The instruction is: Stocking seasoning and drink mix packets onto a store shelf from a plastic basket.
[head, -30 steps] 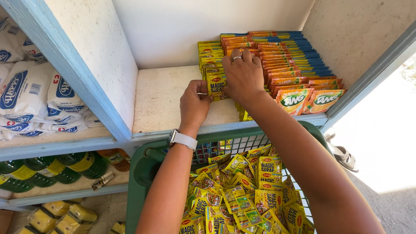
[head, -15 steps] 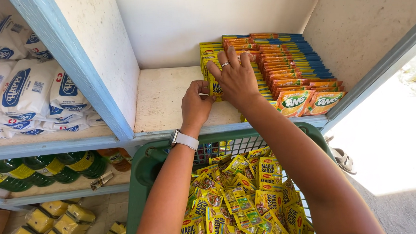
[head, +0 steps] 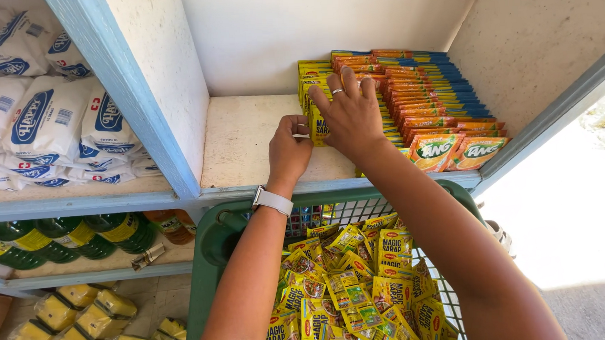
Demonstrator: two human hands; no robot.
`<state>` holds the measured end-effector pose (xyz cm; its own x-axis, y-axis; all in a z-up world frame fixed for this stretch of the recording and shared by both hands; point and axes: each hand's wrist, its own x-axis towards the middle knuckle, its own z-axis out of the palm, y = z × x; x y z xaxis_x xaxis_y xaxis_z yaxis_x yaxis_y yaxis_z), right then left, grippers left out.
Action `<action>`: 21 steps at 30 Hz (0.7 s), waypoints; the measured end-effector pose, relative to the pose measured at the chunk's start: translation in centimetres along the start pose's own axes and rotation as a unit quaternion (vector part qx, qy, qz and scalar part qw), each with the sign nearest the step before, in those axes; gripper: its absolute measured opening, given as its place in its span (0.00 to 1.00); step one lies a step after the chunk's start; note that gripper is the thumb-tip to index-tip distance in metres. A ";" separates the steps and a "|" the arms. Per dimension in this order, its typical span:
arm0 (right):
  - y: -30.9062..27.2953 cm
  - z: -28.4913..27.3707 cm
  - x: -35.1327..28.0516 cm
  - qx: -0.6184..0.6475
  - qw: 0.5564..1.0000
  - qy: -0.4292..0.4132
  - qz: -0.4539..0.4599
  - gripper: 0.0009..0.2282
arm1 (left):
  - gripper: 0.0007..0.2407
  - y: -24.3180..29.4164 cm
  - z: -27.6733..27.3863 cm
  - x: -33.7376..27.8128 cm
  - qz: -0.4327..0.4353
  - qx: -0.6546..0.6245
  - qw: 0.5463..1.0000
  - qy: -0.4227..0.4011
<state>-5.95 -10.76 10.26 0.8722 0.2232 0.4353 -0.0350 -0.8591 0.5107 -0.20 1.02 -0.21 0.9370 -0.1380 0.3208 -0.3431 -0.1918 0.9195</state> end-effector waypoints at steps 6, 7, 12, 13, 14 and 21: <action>1.8 -3.7 -2.6 0.129 0.980 0.152 0.011 0.33 | 0.15 -0.2 0.1 -0.1 0.009 0.006 1.000 0.023; 2.0 -4.5 -3.8 0.129 0.980 0.150 0.013 0.33 | 0.15 -0.3 0.1 -0.1 0.009 0.006 1.000 0.019; 2.6 -7.5 -10.0 0.191 0.943 0.248 -0.114 0.16 | 0.14 0.3 0.2 -0.4 0.066 0.038 0.996 0.040; 2.5 -7.8 -11.0 0.190 0.944 0.246 -0.111 0.16 | 0.14 0.2 0.1 -0.5 0.066 0.038 0.996 0.036; 2.5 -8.0 -12.0 0.198 0.936 0.256 -0.141 0.13 | 0.14 0.1 0.3 -0.4 0.092 0.020 0.995 0.030; 2.2 -4.6 -15.9 0.248 0.933 0.160 -0.206 0.11 | 0.06 4.2 -2.8 -5.3 0.074 -0.262 0.927 -0.257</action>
<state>-22.13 -14.06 7.82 0.5685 0.6400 0.5169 0.5704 -0.7594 0.3130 -6.38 3.66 2.58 0.6816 -0.5956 0.4251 -0.2598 0.3461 0.9015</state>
